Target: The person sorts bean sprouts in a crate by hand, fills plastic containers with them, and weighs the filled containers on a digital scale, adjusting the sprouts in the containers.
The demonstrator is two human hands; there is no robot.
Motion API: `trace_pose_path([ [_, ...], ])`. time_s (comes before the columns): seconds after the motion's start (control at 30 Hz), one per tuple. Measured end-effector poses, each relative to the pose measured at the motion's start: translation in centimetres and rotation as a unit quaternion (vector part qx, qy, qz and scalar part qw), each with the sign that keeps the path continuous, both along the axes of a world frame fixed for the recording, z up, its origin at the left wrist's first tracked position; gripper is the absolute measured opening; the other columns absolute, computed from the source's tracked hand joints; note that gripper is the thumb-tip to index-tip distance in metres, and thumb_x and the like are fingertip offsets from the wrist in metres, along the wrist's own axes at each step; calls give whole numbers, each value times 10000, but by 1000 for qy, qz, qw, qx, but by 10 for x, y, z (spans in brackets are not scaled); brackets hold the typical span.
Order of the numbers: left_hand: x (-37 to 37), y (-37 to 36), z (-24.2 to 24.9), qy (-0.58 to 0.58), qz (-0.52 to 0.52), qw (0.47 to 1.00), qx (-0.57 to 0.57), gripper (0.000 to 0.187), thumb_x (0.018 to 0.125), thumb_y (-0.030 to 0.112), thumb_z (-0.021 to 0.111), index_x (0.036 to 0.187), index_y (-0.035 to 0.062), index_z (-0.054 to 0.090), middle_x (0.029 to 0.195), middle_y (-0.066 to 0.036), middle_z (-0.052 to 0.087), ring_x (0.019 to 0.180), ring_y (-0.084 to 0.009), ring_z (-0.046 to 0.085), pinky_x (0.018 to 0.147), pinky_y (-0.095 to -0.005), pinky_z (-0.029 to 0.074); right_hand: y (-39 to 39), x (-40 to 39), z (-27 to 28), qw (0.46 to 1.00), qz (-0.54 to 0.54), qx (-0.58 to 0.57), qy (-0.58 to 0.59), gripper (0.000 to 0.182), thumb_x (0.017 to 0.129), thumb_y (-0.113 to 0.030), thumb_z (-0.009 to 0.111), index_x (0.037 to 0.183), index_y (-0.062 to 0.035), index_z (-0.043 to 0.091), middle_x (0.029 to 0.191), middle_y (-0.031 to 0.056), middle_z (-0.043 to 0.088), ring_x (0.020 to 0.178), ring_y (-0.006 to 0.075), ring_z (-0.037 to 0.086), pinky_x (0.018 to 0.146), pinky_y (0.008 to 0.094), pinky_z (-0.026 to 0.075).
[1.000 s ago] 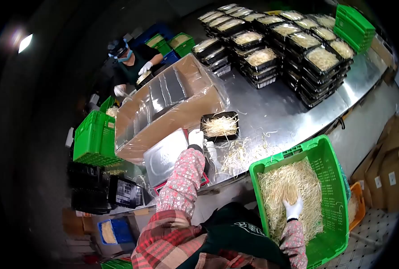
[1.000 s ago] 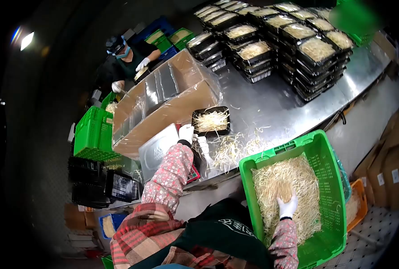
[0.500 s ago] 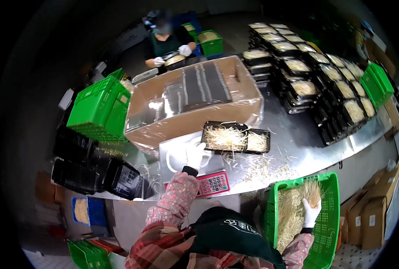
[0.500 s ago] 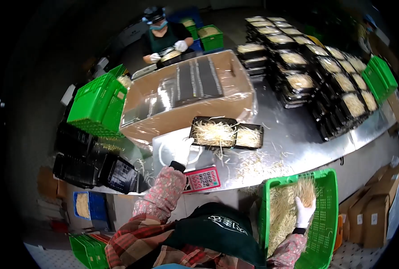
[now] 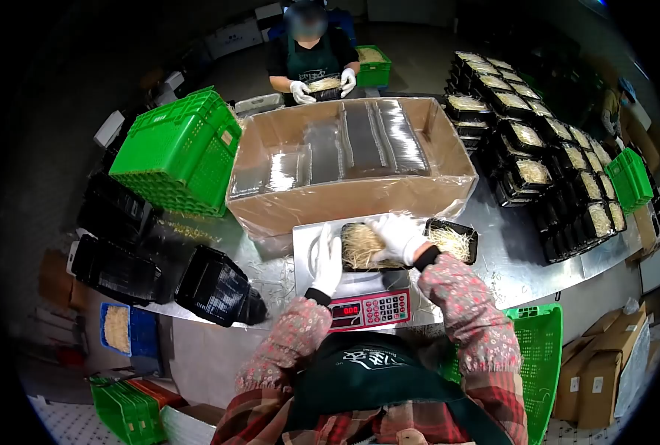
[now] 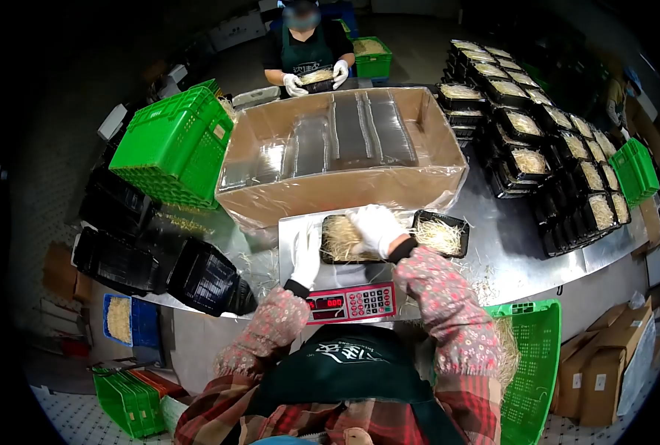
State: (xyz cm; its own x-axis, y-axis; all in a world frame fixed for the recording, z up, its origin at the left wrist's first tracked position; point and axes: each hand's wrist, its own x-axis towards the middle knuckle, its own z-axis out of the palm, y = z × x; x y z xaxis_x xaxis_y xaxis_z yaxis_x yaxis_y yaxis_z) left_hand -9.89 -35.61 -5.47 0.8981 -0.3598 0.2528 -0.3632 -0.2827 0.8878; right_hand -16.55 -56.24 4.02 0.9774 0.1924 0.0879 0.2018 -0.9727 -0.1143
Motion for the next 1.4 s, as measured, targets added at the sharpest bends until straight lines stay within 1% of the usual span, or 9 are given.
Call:
trace_pose_path([
  [0.03,5,-5,-9,-98,-26,994,34,575,1010,204,516,1514,40,292,1448,-190,458,1269,-281,506,1086,-377,380,8,7,-16,999,27,-12,-33,731,684,-418,807,1259,-47,553,1012,144,656,980,327,625,847,444,486],
  [0.1,-13,-24,14,86,-113,987,-74,540,1012,181,473,1509,49,308,1459,-188,460,1350,-306,442,1143,-411,284,34,14,-27,1000,-4,8,16,613,742,-411,738,1206,-39,589,999,137,644,968,322,605,837,448,465],
  [0.17,-5,-30,5,-221,-110,949,195,531,996,257,473,1467,31,380,1455,-190,463,1325,-316,462,1124,-441,303,32,21,-70,998,-33,-7,-61,357,803,-301,612,1058,-51,615,981,131,610,917,318,563,810,438,450],
  [0.37,-11,-33,6,-235,-84,945,210,530,957,250,479,1419,-3,425,1428,-207,481,1285,-325,487,1109,-464,321,3,4,-48,968,18,250,-22,798,717,-416,765,1326,10,476,1119,235,609,1063,403,571,945,463,453],
  [0.43,-14,-33,15,-136,-85,969,189,536,951,232,487,1429,2,412,1416,-207,487,1284,-342,480,1113,-464,321,-5,-11,-28,973,20,230,-13,865,734,-418,764,1404,1,412,1188,241,583,1102,402,557,982,459,433],
  [0.6,-17,-35,11,-246,-82,951,166,506,940,225,501,1410,42,459,1390,-155,514,1278,-312,478,1104,-462,333,-1,-12,-62,991,38,130,-15,825,780,-533,691,1385,-30,445,1317,219,497,1185,379,483,995,466,413],
  [0.87,-22,-43,0,-276,-52,914,292,473,950,264,481,1405,137,488,1289,-80,588,1189,-244,553,960,-463,453,-41,-2,-33,987,62,115,96,849,691,-424,759,1366,-5,461,1197,240,617,1094,370,613,929,434,491],
  [1.03,-21,-53,2,-302,-21,890,340,452,911,239,516,1354,148,523,1148,-48,618,1029,-242,619,831,-489,511,-44,-10,-43,993,-15,-14,113,219,901,-148,533,1046,-17,630,951,192,705,875,361,688,743,437,551],
  [1.4,-17,-46,-3,-333,-20,883,330,494,899,220,520,1384,130,497,1236,-86,587,1076,-266,606,927,-471,476,-131,-68,-3,994,-69,81,4,212,877,-175,544,1004,-62,670,930,201,693,891,379,668,785,464,533],
])
